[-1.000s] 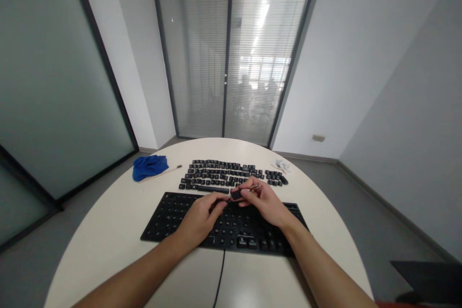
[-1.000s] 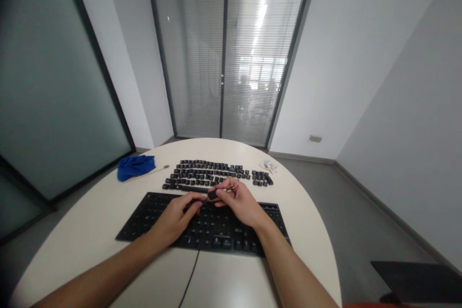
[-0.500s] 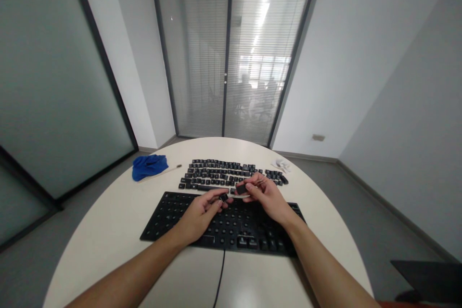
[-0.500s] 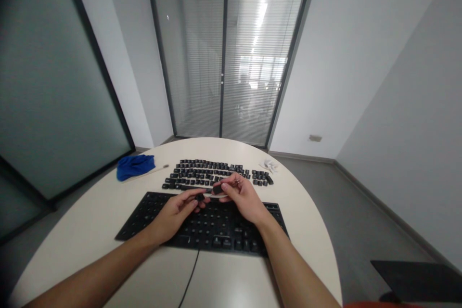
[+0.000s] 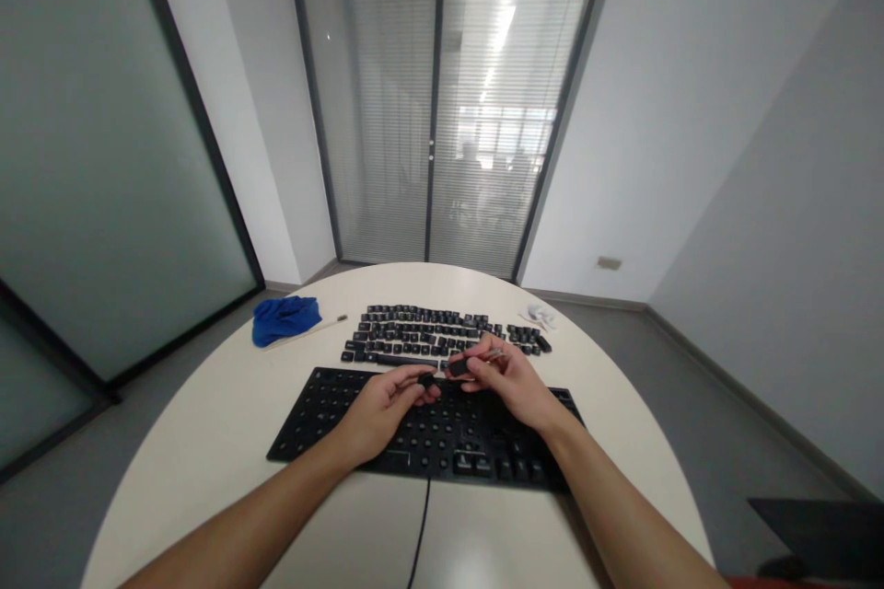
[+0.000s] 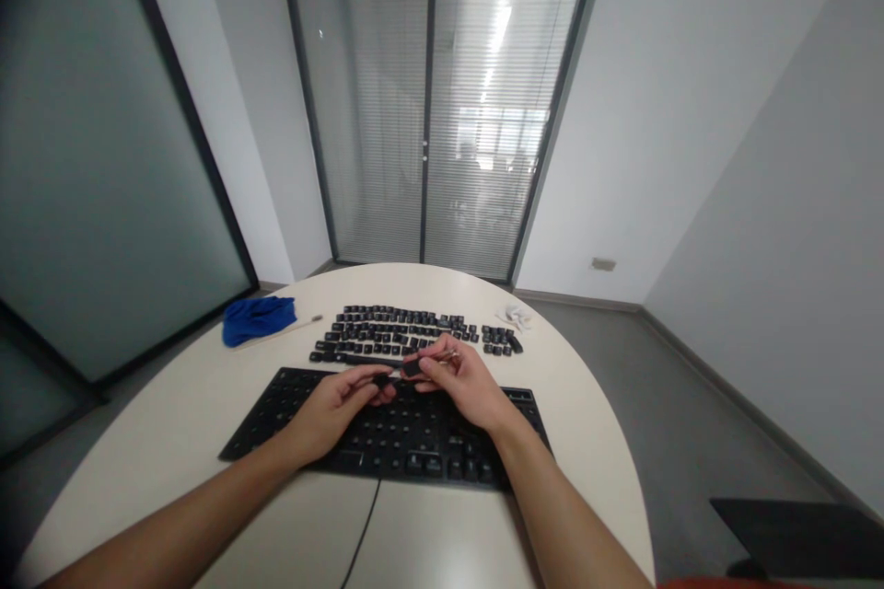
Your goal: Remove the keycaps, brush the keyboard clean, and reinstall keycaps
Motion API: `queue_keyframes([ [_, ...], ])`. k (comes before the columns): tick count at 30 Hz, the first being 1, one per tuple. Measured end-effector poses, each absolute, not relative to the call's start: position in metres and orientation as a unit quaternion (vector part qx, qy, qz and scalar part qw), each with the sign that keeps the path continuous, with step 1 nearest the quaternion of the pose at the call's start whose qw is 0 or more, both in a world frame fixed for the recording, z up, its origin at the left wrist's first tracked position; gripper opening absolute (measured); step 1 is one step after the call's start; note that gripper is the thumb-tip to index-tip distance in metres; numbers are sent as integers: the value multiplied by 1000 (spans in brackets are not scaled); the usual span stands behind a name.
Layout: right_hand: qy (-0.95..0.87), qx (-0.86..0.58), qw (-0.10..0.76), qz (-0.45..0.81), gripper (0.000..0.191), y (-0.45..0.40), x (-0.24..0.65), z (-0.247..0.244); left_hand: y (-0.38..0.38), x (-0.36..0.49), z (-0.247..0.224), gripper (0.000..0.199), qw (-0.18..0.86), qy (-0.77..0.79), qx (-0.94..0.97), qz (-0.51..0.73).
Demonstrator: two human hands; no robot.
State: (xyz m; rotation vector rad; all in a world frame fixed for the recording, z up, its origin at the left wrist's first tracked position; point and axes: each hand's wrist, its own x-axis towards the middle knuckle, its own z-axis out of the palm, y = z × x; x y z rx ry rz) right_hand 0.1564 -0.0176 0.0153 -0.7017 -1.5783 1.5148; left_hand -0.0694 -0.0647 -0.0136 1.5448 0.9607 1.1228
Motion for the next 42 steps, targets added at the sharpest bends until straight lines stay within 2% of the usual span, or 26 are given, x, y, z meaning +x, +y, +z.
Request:
queue_keyframes([
  [6,-668,-292,409,549,31,-16,158,14,-62,-67,-21,30,458,411,624,482],
  [13,-695,-331,406,492,26,-16,158,13,-64,-66,-20,36,449,442,609,482],
  [24,-723,-293,382,495,25,-27,151,18,-68,-61,-8,32,405,488,632,445],
  [33,-739,-303,363,480,26,-26,154,17,-68,-62,-14,35,461,427,622,467],
  [42,-775,-321,303,453,14,-24,162,25,-61,-66,-17,24,392,474,641,459],
])
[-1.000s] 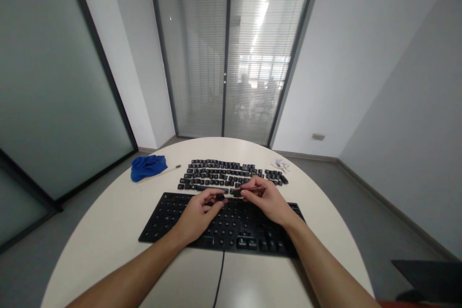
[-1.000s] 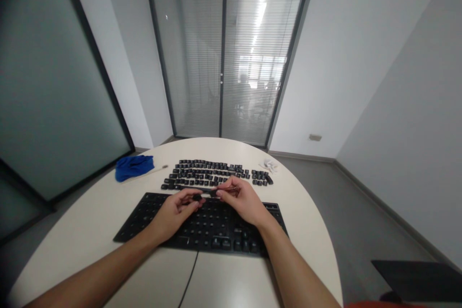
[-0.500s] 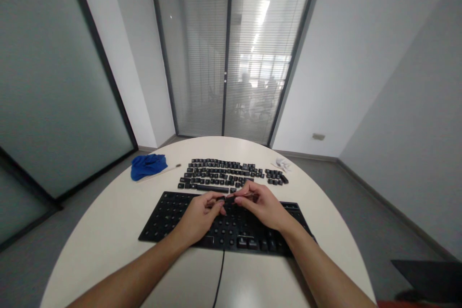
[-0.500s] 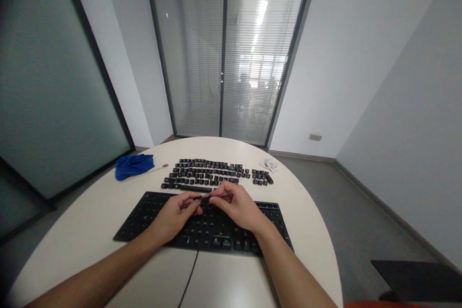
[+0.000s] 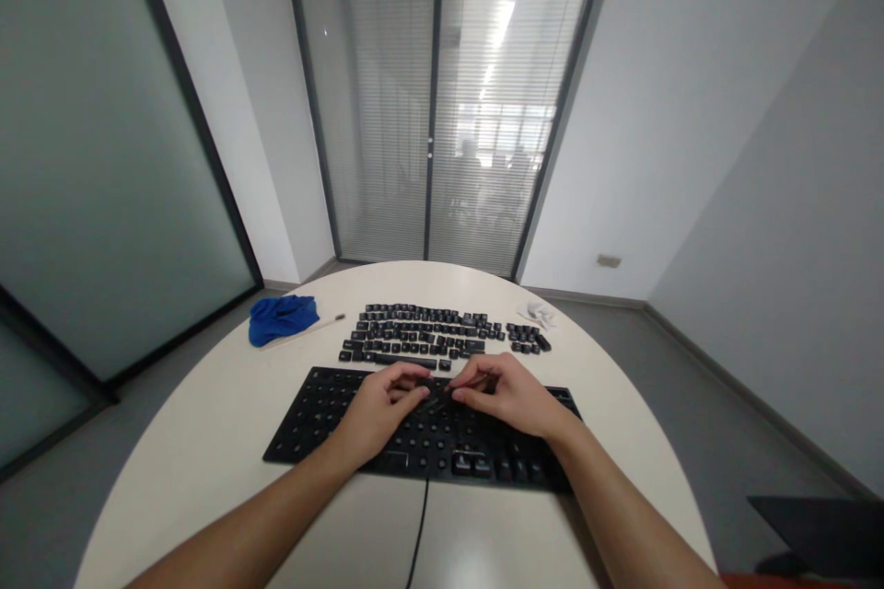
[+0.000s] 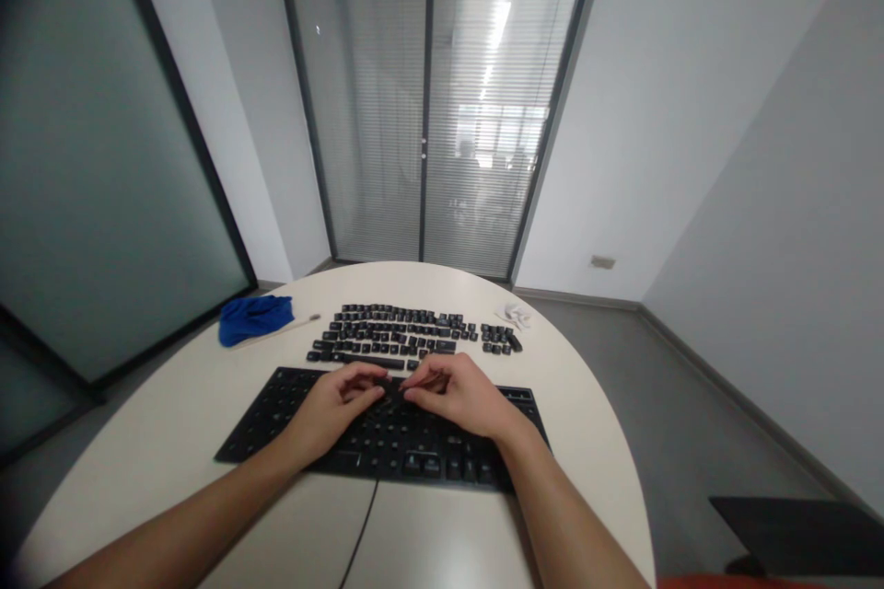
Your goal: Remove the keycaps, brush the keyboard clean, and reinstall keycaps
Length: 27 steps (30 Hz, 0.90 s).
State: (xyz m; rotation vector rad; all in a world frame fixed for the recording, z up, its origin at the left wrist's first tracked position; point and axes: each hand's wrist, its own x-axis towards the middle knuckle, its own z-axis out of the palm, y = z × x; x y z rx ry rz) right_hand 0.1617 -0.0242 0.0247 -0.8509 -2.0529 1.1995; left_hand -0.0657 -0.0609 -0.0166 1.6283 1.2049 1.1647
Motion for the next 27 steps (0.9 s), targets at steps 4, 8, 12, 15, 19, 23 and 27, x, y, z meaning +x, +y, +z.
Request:
queue_keyframes([
  [4,-785,-333,305,423,12,-23,173,32,-64,-67,-18,16,284,491,725,390],
  [8,-775,-335,313,435,26,-21,180,33,-65,-69,-20,18,195,470,798,324],
  [12,-775,-326,313,443,32,-20,180,30,-66,-72,-19,25,169,454,824,293],
  [15,-777,-330,310,438,31,-20,179,30,-66,-73,-18,29,169,449,831,283],
  [19,-777,-331,309,436,31,-20,181,30,-65,-73,-18,27,166,447,830,290],
  [23,-775,-320,318,442,37,-19,184,29,-66,-70,-18,24,158,459,820,304],
  [27,-763,-320,333,452,41,-18,185,30,-67,-63,-14,23,131,469,817,310],
])
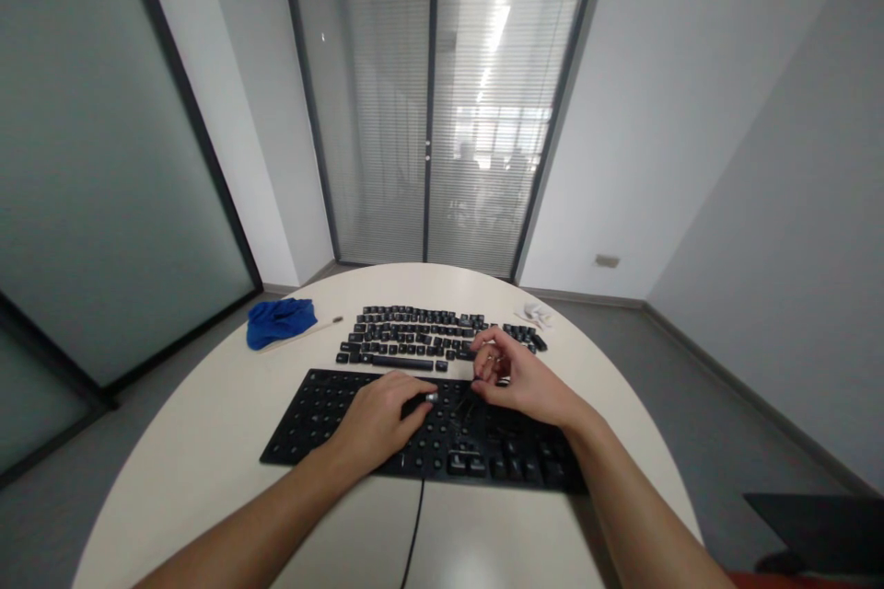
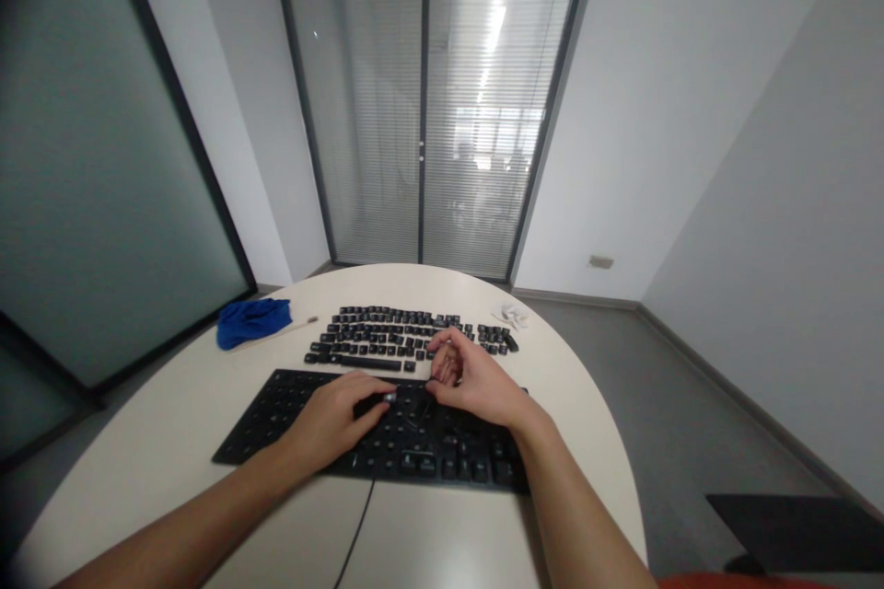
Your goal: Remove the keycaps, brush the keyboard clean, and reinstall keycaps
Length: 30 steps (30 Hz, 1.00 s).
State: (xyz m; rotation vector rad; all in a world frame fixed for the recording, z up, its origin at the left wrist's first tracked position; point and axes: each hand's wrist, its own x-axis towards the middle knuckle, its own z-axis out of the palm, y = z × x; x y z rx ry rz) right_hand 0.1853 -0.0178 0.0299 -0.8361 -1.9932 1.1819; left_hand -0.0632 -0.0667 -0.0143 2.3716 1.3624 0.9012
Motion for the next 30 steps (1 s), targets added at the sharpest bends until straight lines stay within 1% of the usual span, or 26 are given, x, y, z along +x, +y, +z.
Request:
queue_keyframes([
  [4,-766,-318,341,443,33,-16,188,29,-60,-50,-7,24,106,470,820,309],
  [10,-777,-322,340,420,23,-12,192,25,-34,-27,2,25,88,456,845,267],
  [15,-777,-328,340,415,21,-11,193,23,-12,-12,1,24,69,500,833,227],
  [20,-781,-336,337,405,22,-10,194,24,3,-7,-3,21,69,510,831,210],
  [30,-776,-339,335,414,20,-11,194,26,9,-9,-3,18,71,542,818,180],
])
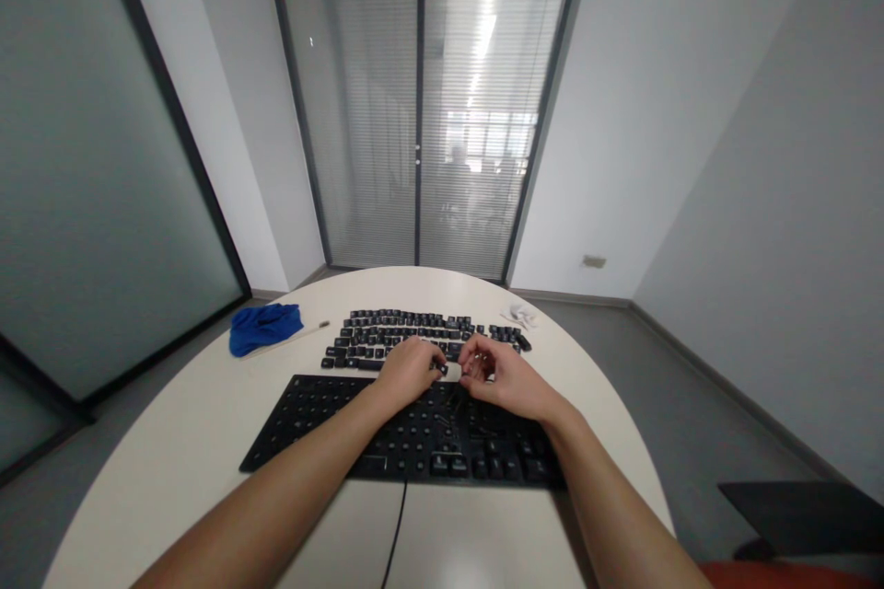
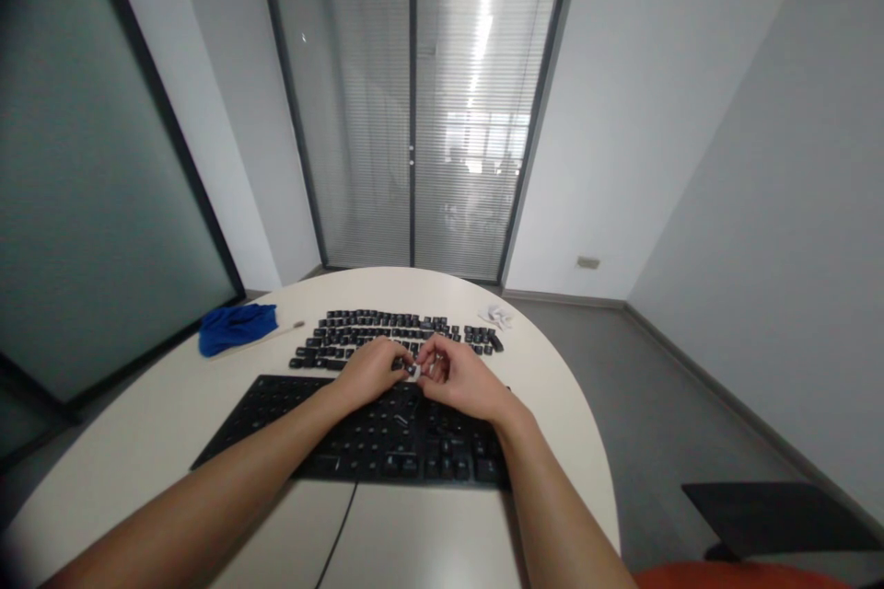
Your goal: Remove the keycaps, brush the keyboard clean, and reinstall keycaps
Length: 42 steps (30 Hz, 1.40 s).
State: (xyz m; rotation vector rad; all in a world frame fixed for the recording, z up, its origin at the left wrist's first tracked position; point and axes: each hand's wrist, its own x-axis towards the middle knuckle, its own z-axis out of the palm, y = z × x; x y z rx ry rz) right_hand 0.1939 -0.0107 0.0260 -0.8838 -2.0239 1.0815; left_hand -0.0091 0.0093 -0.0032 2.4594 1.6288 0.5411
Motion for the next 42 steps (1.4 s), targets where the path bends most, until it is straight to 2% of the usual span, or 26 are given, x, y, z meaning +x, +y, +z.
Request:
queue_keyframes([
  [10,-772,-323,338,431,27,-13,192,26,-13,-18,-3,22,81,532,806,246],
  [13,-776,-317,332,433,30,-16,191,28,-35,-27,-7,27,121,475,822,290],
  [17,-777,-322,322,434,26,-17,187,28,-60,-46,-13,46,141,376,885,234],
  [21,-805,-331,285,401,8,-18,180,25,-67,-61,-13,40,122,375,899,191],
  [30,-823,-307,264,398,22,-38,161,36,-64,-80,-11,42,126,372,898,196],
  [35,-849,-308,236,360,19,-46,152,39,-64,-80,-12,47,133,377,894,202],
  [42,-864,-291,225,343,11,-52,146,40,-65,-79,-11,43,142,367,892,222],
])
